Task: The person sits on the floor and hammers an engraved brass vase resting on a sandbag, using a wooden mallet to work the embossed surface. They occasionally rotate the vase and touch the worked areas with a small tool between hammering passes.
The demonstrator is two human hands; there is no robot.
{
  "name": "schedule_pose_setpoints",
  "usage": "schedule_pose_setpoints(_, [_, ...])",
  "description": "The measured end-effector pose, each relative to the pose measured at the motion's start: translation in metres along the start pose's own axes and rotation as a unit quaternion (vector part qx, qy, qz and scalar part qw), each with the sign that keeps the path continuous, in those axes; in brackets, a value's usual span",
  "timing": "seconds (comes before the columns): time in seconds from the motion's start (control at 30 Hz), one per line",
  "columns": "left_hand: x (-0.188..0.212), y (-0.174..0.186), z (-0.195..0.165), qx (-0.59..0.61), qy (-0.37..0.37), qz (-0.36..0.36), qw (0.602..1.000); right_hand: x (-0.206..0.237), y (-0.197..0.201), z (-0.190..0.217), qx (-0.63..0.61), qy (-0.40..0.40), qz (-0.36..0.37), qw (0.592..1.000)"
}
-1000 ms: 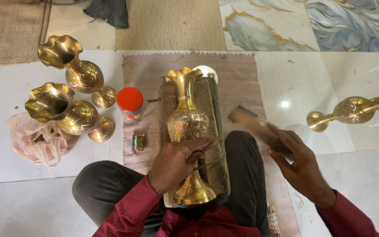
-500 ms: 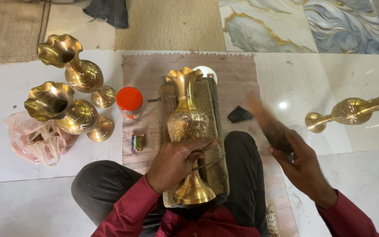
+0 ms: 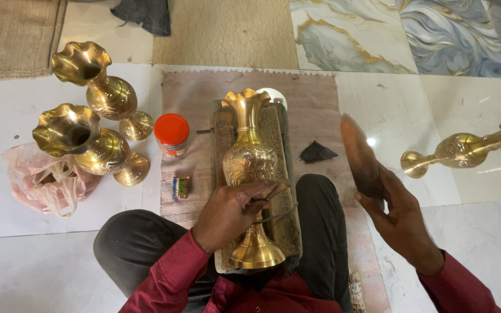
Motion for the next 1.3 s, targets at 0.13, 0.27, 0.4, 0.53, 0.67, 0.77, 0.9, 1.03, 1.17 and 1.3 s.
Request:
schedule_pose_setpoints(0.13, [0.002, 0.002, -0.002, 0.021, -0.013, 0.008, 1.000, -0.003, -0.002, 0.030, 0.287, 0.170, 0.040, 0.942])
schedule_pose_setpoints(0.27, [0.004, 0.003, -0.002, 0.062, -0.038, 0.031, 0.997, -0.004, 0.000, 0.017, 0.113, 0.050, 0.030, 0.992])
schedule_pose_setpoints(0.4, [0.003, 0.002, 0.004, -0.004, -0.045, 0.000, 0.999, -0.003, -0.005, 0.043, 0.299, 0.231, 0.025, 0.926])
schedule_pose_setpoints(0.53, [0.004, 0.000, 0.013, 0.051, -0.026, 0.017, 0.998, -0.006, 0.001, 0.017, 0.164, 0.061, 0.005, 0.985])
schedule_pose_setpoints(0.67, [0.004, 0.002, 0.015, 0.049, -0.027, -0.001, 0.998, -0.007, 0.002, 0.023, 0.198, 0.109, 0.010, 0.974])
schedule_pose_setpoints(0.77, [0.005, 0.001, 0.017, 0.060, -0.007, 0.011, 0.998, -0.007, -0.001, 0.035, 0.303, 0.181, 0.035, 0.935])
schedule_pose_setpoints(0.9, [0.007, 0.005, 0.010, 0.059, -0.053, 0.011, 0.997, -0.009, -0.001, 0.021, 0.120, 0.058, 0.045, 0.990])
schedule_pose_setpoints(1.03, [0.007, 0.006, 0.010, 0.054, -0.066, 0.013, 0.996, -0.011, -0.003, 0.035, 0.202, 0.134, 0.062, 0.968])
schedule_pose_setpoints(1.17, [0.007, 0.005, 0.016, 0.100, -0.062, 0.017, 0.993, -0.014, 0.001, 0.033, 0.191, 0.102, 0.045, 0.975])
schedule_pose_setpoints(1.3, [0.006, 0.002, 0.026, 0.073, -0.032, 0.003, 0.997, -0.013, -0.004, 0.054, 0.355, 0.263, 0.052, 0.896])
Point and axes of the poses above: each hand's wrist, its own x-axis away from the middle knuckle, its own y-axis out of the back of the hand, z = x × y, the point moved 7 cm from there along -x, towards the middle knuckle, and after that the axes turned 13 degrees about y, right-handed, at the moved point
